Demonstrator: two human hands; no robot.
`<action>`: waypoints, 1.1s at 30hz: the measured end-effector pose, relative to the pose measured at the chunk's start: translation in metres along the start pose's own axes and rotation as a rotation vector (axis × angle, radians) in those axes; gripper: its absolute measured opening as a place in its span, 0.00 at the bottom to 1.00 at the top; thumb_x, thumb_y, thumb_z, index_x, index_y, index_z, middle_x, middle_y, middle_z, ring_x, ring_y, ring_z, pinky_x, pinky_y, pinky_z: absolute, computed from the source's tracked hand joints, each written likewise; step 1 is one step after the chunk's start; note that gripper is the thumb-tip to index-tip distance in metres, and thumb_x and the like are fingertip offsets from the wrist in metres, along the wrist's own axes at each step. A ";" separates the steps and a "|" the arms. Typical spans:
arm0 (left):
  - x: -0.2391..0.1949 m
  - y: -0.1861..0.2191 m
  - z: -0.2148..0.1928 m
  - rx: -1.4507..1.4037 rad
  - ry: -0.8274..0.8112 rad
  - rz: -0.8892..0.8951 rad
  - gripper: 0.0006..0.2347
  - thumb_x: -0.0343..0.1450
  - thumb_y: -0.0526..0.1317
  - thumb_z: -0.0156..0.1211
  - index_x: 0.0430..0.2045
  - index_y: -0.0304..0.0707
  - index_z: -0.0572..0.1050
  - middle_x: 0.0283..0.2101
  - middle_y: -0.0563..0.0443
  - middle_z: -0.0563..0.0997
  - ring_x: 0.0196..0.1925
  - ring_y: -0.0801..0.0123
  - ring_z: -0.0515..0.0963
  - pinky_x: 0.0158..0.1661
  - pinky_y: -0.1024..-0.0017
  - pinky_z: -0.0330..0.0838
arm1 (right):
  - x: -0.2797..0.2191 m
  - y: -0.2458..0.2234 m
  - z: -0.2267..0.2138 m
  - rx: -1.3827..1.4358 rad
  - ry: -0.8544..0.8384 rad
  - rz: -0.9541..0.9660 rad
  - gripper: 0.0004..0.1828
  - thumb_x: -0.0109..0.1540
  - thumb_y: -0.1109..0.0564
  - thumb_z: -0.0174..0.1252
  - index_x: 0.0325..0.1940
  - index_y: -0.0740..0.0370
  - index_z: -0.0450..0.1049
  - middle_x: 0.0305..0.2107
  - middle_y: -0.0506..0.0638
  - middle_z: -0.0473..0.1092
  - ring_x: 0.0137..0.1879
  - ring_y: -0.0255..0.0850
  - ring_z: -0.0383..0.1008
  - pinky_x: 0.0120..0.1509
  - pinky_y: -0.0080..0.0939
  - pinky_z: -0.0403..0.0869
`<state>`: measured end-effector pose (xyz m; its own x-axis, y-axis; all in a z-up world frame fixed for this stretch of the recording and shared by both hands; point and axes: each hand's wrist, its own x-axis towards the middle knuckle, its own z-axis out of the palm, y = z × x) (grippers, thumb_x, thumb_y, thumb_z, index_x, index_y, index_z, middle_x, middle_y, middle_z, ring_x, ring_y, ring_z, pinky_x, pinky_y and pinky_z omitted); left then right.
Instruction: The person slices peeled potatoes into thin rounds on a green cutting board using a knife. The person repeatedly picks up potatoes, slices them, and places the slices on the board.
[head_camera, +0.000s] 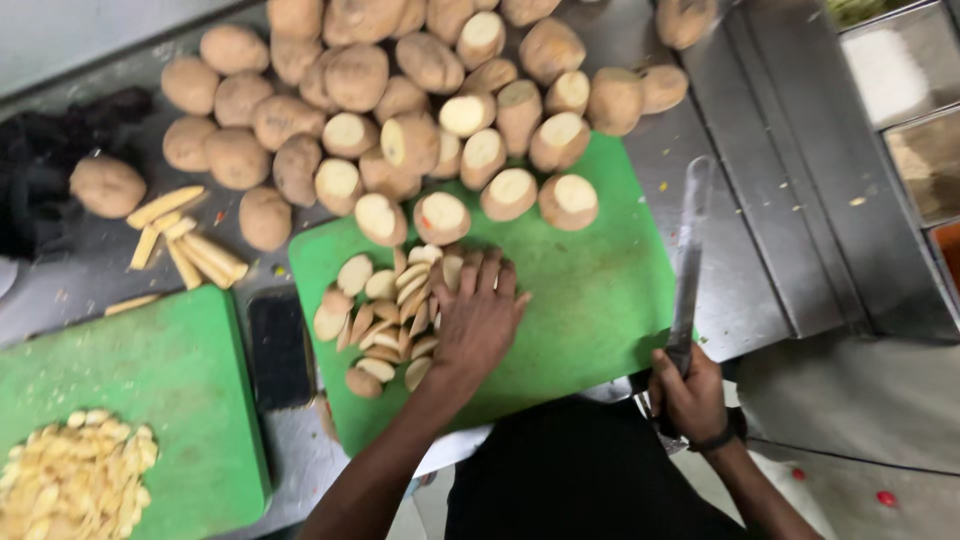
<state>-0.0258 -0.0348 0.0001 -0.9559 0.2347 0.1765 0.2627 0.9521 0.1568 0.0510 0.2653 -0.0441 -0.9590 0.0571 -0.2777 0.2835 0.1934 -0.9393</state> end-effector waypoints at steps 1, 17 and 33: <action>0.006 0.003 -0.005 -0.097 -0.004 0.007 0.17 0.71 0.49 0.57 0.47 0.36 0.75 0.59 0.45 0.72 0.63 0.51 0.67 0.60 0.32 0.51 | -0.001 0.002 0.001 0.001 0.012 0.022 0.10 0.68 0.56 0.52 0.35 0.64 0.66 0.09 0.48 0.65 0.12 0.35 0.65 0.16 0.36 0.64; 0.400 -0.067 0.023 -0.064 -0.264 -0.066 0.19 0.70 0.39 0.63 0.56 0.37 0.69 0.57 0.43 0.73 0.60 0.50 0.68 0.57 0.51 0.60 | 0.001 0.056 -0.004 -0.088 0.130 0.003 0.09 0.59 0.57 0.59 0.41 0.64 0.75 0.08 0.46 0.67 0.14 0.32 0.67 0.19 0.36 0.64; 0.229 -0.044 -0.029 -1.651 -0.248 -0.229 0.23 0.66 0.31 0.70 0.54 0.39 0.66 0.53 0.47 0.74 0.54 0.65 0.73 0.50 0.68 0.69 | -0.002 0.025 -0.004 -0.029 0.056 0.004 0.07 0.64 0.57 0.57 0.36 0.65 0.73 0.07 0.48 0.67 0.10 0.34 0.67 0.15 0.37 0.65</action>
<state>-0.2530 -0.0290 0.0616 -0.9450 0.3067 -0.1135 -0.1815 -0.2032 0.9622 0.0598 0.2744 -0.0663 -0.9565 0.1129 -0.2690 0.2881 0.2211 -0.9317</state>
